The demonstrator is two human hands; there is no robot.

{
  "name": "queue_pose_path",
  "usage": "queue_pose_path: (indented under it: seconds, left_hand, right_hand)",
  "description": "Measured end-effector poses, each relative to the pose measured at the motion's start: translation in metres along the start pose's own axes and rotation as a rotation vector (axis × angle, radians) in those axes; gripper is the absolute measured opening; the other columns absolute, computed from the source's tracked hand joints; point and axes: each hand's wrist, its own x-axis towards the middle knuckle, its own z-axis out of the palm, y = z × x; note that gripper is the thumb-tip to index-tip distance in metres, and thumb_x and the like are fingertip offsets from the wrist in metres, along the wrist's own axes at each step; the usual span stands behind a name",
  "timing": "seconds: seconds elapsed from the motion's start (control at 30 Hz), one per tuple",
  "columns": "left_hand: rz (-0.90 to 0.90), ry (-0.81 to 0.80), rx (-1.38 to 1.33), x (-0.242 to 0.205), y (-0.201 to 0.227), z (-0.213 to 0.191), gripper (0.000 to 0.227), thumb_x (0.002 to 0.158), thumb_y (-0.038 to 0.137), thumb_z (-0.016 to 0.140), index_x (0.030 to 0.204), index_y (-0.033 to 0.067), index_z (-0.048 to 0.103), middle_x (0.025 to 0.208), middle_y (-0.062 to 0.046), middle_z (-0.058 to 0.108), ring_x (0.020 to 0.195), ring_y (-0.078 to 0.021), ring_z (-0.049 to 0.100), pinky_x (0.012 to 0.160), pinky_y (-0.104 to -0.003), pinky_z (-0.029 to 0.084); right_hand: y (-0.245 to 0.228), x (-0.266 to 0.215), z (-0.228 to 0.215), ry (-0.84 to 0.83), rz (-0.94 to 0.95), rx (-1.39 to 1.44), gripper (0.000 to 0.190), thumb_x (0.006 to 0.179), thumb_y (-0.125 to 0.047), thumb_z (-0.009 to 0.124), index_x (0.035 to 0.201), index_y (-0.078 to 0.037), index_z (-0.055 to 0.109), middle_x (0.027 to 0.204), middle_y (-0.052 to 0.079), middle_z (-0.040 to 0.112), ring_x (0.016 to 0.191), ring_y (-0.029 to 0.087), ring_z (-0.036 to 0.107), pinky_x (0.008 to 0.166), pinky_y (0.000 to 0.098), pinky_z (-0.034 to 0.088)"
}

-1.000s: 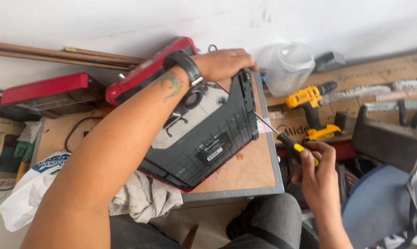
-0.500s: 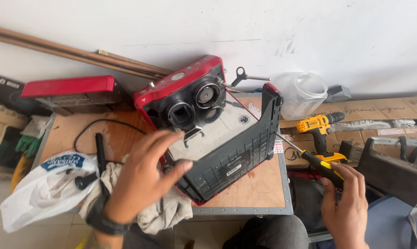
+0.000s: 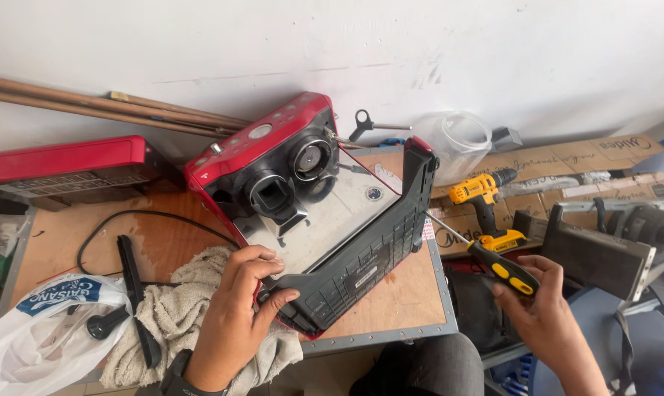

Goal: The person assembles a red and black appliance by attaching a black plastic bracket to its side using a screwdriver. They align the bracket, insert screws, and tighten them to secure the part in place.

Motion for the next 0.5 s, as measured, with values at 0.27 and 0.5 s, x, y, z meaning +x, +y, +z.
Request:
queue_pose_path:
  seconds: [0.27,0.5]
  left_hand:
    - [0.093,0.177,0.310,0.029,0.049,0.002,0.046,0.080,0.025,0.084,0.113,0.0042,0.061,0.134,-0.020,0.054,0.126,-0.0402,0.054,0.102,-0.048,0.045]
    - [0.342,0.018,0.297,0.148,0.072,0.139,0.057,0.092,0.035,0.079,0.136,0.0048,0.061,0.144,-0.027,0.049,0.131,-0.0429,0.050,0.108,-0.056,0.041]
  right_hand:
    - [0.044,0.011,0.013,-0.057,0.335,0.540,0.033,0.105,-0.029,0.058,0.115,0.002,0.058,0.076,0.010,0.054,0.060,0.015,0.043,0.052,0.0318,0.035]
    - [0.034,0.009,0.003,-0.153,0.139,0.411,0.030,0.101,-0.026,0.061,0.107,0.003,0.053,0.078,0.007,0.056,0.069,0.018,0.052,0.062,0.0338,0.044]
